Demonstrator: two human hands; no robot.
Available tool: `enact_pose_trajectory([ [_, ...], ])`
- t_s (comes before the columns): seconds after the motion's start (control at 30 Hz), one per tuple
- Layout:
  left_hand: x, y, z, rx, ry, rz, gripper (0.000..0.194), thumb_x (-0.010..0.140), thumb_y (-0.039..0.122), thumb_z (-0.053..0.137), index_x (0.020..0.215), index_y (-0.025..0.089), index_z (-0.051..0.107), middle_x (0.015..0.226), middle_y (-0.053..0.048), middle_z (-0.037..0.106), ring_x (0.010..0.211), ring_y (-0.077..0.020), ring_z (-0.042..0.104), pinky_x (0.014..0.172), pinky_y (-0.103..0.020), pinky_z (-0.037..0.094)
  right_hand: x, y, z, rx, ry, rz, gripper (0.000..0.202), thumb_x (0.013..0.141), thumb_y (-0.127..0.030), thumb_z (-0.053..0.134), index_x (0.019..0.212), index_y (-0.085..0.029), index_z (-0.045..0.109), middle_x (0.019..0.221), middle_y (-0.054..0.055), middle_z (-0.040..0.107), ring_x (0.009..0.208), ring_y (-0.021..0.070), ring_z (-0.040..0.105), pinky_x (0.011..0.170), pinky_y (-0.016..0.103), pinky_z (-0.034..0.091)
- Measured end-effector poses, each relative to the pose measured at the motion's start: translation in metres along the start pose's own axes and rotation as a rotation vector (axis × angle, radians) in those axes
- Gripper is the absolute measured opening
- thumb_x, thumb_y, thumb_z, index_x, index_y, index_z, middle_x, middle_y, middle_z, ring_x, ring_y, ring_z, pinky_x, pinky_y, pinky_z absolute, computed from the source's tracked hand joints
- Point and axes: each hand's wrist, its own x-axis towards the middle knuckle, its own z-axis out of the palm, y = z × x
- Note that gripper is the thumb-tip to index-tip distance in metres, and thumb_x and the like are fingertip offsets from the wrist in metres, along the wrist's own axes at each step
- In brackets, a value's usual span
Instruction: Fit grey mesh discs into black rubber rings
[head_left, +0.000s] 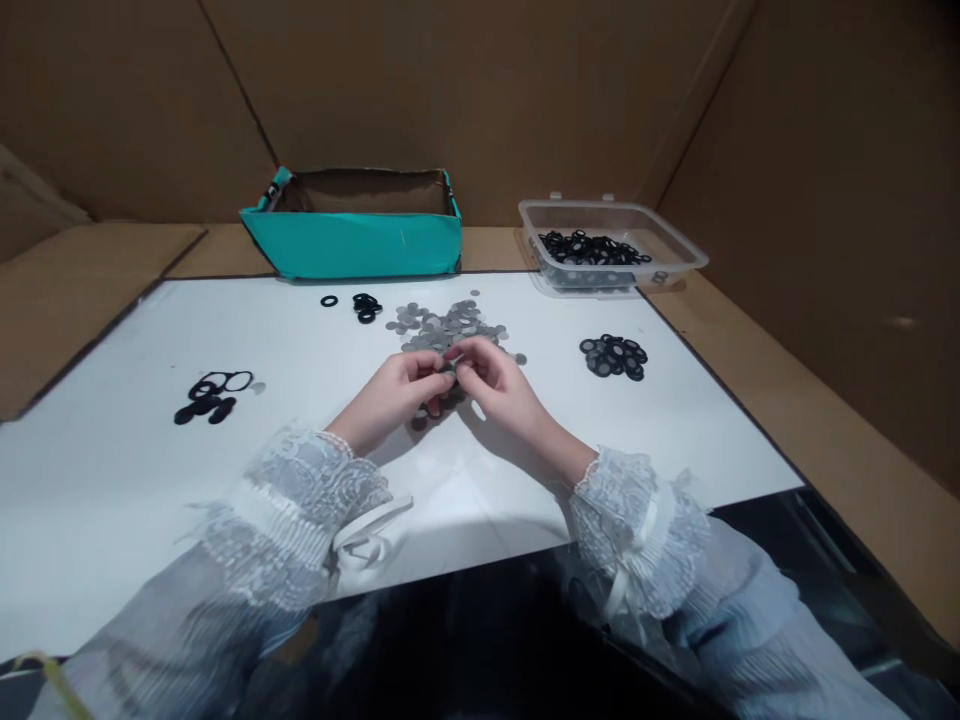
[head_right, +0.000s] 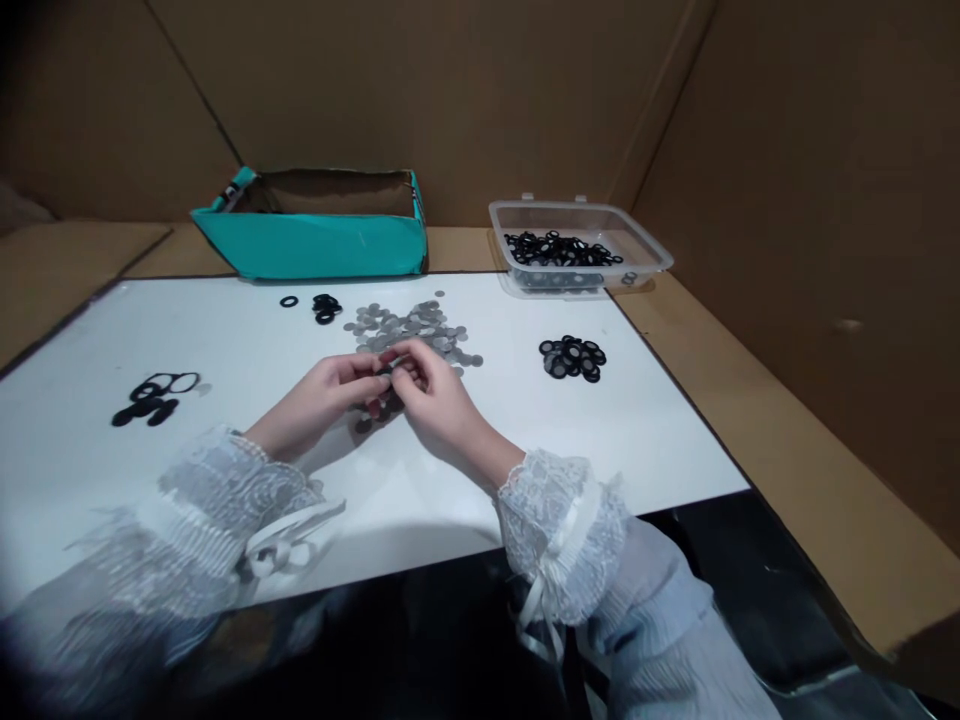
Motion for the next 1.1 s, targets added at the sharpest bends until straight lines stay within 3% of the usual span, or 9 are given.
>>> enact_pose_trajectory([
  [0.1, 0.001, -0.001, 0.0, -0.023, 0.046, 0.007, 0.016, 0.076, 0.03, 0.061, 0.072, 0.017, 0.053, 0.058, 0.002, 0.05, 0.051, -0.0109, 0.048, 0.043, -0.022, 0.036, 0.0, 0.0, -0.002, 0.029, -0.026, 0.005, 0.012, 0.084, -0.017, 0.05, 0.095, -0.023, 0.05, 0.078, 0.0, 0.059, 0.073, 0.0139, 0.058, 0.067, 0.028, 0.05],
  [0.27, 0.001, -0.001, -0.001, 0.024, -0.114, -0.029, 0.01, 0.073, 0.025, 0.061, 0.075, 0.017, 0.056, 0.061, 0.001, 0.052, 0.052, -0.0115, 0.049, 0.046, -0.024, 0.038, 0.003, -0.001, -0.011, -0.085, -0.173, 0.025, 0.013, 0.083, -0.011, 0.048, 0.089, -0.019, 0.057, 0.081, 0.001, 0.062, 0.073, 0.0136, 0.058, 0.072, 0.031, 0.051],
  [0.43, 0.001, -0.001, -0.001, 0.005, 0.004, -0.012, 0.012, 0.075, 0.028, 0.06, 0.072, 0.018, 0.054, 0.058, 0.002, 0.051, 0.05, -0.011, 0.048, 0.045, -0.023, 0.036, 0.002, 0.0, -0.012, -0.038, -0.11, 0.01, 0.021, 0.085, -0.014, 0.05, 0.104, -0.021, 0.052, 0.078, 0.0, 0.058, 0.071, 0.0138, 0.057, 0.067, 0.029, 0.05],
  [0.57, 0.002, -0.001, -0.004, 0.056, -0.134, -0.03, 0.009, 0.073, 0.025, 0.06, 0.075, 0.016, 0.058, 0.06, 0.001, 0.052, 0.052, -0.0108, 0.048, 0.047, -0.023, 0.035, 0.003, 0.001, -0.013, -0.073, -0.205, -0.013, 0.013, 0.082, -0.01, 0.05, 0.088, -0.018, 0.058, 0.085, 0.003, 0.063, 0.077, 0.0146, 0.059, 0.074, 0.031, 0.051],
  [0.63, 0.002, -0.001, -0.004, 0.057, -0.171, -0.043, 0.009, 0.073, 0.024, 0.06, 0.077, 0.016, 0.06, 0.06, 0.002, 0.052, 0.051, -0.0107, 0.048, 0.047, -0.023, 0.035, 0.004, 0.002, -0.014, -0.1, -0.217, -0.005, 0.015, 0.083, -0.01, 0.049, 0.088, -0.017, 0.06, 0.083, 0.003, 0.064, 0.075, 0.0142, 0.059, 0.073, 0.032, 0.05],
  [0.8, 0.003, -0.001, -0.001, 0.032, 0.006, -0.019, 0.01, 0.074, 0.026, 0.058, 0.072, 0.017, 0.055, 0.058, 0.002, 0.051, 0.049, -0.0098, 0.047, 0.045, -0.022, 0.034, 0.002, 0.005, -0.012, -0.015, -0.131, 0.041, 0.017, 0.083, -0.014, 0.055, 0.099, -0.019, 0.056, 0.076, 0.0, 0.06, 0.068, 0.0128, 0.058, 0.063, 0.027, 0.051],
  [0.97, 0.002, -0.002, -0.004, 0.043, -0.161, -0.043, 0.012, 0.073, 0.028, 0.061, 0.076, 0.016, 0.06, 0.063, 0.0, 0.054, 0.053, -0.0111, 0.049, 0.047, -0.023, 0.037, 0.005, 0.001, -0.018, 0.001, -0.284, 0.062, 0.015, 0.082, -0.011, 0.052, 0.091, -0.017, 0.062, 0.081, 0.002, 0.065, 0.071, 0.0129, 0.061, 0.07, 0.03, 0.054],
  [1.1, 0.003, -0.002, -0.005, 0.007, -0.05, -0.013, 0.015, 0.075, 0.031, 0.062, 0.074, 0.016, 0.057, 0.061, 0.0, 0.055, 0.051, -0.011, 0.05, 0.047, -0.023, 0.038, 0.006, -0.001, -0.018, 0.038, -0.201, 0.08, 0.019, 0.083, -0.011, 0.052, 0.098, -0.019, 0.058, 0.077, 0.0, 0.062, 0.07, 0.0121, 0.06, 0.068, 0.028, 0.053],
])
